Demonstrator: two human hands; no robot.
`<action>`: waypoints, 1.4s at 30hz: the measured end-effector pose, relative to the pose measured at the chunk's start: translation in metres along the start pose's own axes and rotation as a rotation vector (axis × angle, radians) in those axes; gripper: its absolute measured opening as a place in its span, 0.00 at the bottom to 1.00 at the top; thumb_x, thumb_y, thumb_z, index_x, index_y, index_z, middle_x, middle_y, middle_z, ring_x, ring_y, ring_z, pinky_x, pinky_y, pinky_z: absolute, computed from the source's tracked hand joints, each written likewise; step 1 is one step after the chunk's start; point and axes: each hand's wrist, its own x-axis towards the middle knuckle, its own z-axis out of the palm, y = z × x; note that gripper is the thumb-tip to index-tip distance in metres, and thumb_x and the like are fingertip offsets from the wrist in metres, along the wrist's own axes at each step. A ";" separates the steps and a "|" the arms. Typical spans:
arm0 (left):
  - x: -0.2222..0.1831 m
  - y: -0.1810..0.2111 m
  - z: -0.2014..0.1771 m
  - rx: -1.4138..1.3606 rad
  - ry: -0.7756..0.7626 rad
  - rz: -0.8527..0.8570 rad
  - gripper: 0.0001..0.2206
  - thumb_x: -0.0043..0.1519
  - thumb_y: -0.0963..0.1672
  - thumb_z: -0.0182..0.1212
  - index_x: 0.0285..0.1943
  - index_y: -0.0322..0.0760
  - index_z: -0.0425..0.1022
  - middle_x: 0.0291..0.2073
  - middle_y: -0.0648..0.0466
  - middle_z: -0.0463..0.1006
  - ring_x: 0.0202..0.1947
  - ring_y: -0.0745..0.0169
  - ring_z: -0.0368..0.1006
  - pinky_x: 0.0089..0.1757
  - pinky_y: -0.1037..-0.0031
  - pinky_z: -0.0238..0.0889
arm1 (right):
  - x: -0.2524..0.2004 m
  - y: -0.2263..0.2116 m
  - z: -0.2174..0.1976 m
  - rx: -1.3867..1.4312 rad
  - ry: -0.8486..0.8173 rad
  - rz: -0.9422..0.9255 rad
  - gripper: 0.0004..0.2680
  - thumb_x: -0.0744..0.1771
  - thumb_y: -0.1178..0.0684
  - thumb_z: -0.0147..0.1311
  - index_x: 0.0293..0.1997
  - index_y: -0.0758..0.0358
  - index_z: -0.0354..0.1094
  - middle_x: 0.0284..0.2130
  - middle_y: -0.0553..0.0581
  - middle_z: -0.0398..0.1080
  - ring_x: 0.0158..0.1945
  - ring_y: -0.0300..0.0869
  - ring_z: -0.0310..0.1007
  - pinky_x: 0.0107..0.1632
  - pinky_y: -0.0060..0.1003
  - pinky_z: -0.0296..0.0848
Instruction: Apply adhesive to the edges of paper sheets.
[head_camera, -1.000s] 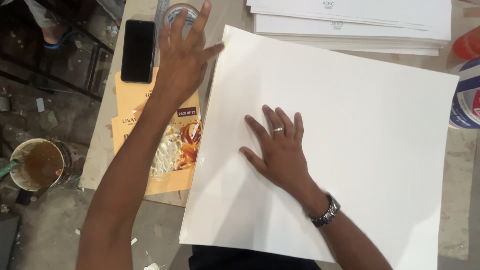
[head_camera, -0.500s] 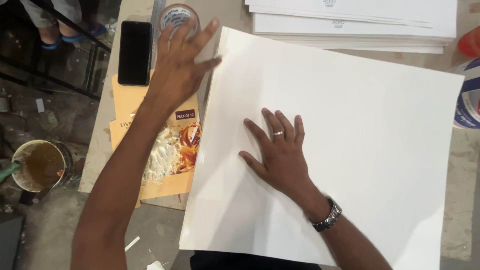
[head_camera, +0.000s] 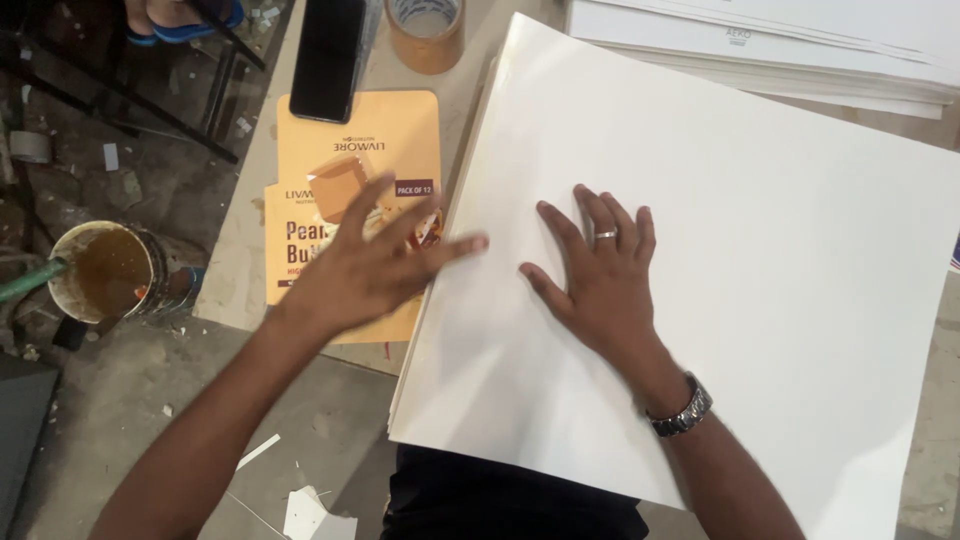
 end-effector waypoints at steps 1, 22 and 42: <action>-0.012 0.005 0.004 0.002 0.001 -0.004 0.38 0.59 0.42 0.65 0.80 0.67 0.56 0.70 0.48 0.58 0.74 0.63 0.54 0.74 0.37 0.36 | 0.000 0.001 0.000 0.002 0.001 -0.004 0.24 0.68 0.34 0.55 0.71 0.49 0.61 0.68 0.63 0.54 0.72 0.57 0.47 0.72 0.67 0.40; -0.159 0.108 0.029 -0.261 0.623 -0.262 0.23 0.58 0.35 0.63 0.57 0.60 0.76 0.71 0.51 0.60 0.72 0.42 0.58 0.63 0.55 0.63 | -0.003 0.005 -0.002 0.061 -0.013 -0.028 0.23 0.69 0.38 0.57 0.72 0.55 0.61 0.71 0.66 0.53 0.75 0.60 0.47 0.73 0.69 0.38; -0.055 0.165 0.019 -0.165 0.281 0.025 0.34 0.58 0.42 0.60 0.76 0.44 0.57 0.68 0.38 0.61 0.67 0.37 0.60 0.63 0.53 0.57 | -0.008 0.006 -0.033 -0.021 0.005 -0.078 0.12 0.66 0.45 0.62 0.54 0.51 0.75 0.56 0.52 0.73 0.65 0.47 0.63 0.70 0.65 0.51</action>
